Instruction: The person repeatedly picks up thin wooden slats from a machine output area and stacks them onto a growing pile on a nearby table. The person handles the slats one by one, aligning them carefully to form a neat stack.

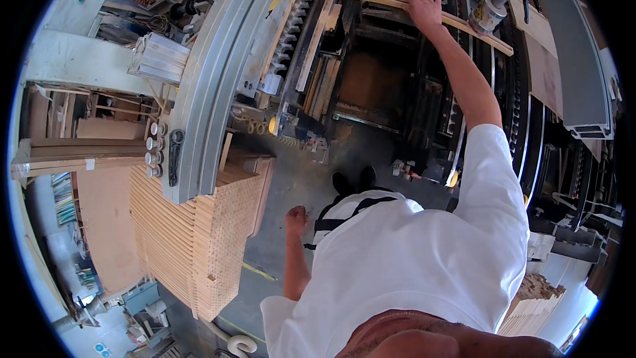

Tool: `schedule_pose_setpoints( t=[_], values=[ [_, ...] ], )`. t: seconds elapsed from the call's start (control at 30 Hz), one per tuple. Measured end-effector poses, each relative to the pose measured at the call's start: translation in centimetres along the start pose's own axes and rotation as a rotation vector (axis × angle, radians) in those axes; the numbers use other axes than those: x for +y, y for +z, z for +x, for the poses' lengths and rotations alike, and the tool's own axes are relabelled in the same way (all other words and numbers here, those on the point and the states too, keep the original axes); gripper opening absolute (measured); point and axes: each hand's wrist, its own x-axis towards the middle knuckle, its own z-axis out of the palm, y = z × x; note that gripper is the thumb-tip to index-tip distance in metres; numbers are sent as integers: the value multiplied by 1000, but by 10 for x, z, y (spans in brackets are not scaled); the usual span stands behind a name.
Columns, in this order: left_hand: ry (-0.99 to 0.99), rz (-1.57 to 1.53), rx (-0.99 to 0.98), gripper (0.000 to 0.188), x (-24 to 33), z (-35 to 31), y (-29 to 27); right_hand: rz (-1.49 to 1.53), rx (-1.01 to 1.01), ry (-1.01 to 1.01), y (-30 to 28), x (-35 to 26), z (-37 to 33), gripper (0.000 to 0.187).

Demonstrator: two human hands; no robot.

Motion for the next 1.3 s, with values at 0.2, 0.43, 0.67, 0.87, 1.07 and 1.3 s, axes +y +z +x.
schedule_pose_setpoints(
  t=[0.2, 0.43, 0.67, 0.87, 1.07, 1.3],
  values=[
    [-107, -26, -65, 25, -2, -6, -4, -76, -52, -9, 3, 6, 4, 27],
    [85, 216, -30, 31, 20, 3, 17, -54, -117, 35, -23, 8, 14, 30],
    [19, 196, 49, 22, -25, -17, -5, -33, -28, -18, -18, -1, 4, 25],
    [-132, 221, -34, 33, -18, -16, -24, -118, 28, 14, 27, 14, 4, 32],
    [-211, -48, 45, 21, 16, -24, -10, -33, 77, 14, 10, 8, 1, 24],
    [-67, 62, -172, 17, 28, -7, -31, -20, -132, 133, -14, 0, -7, 20]
  ],
)
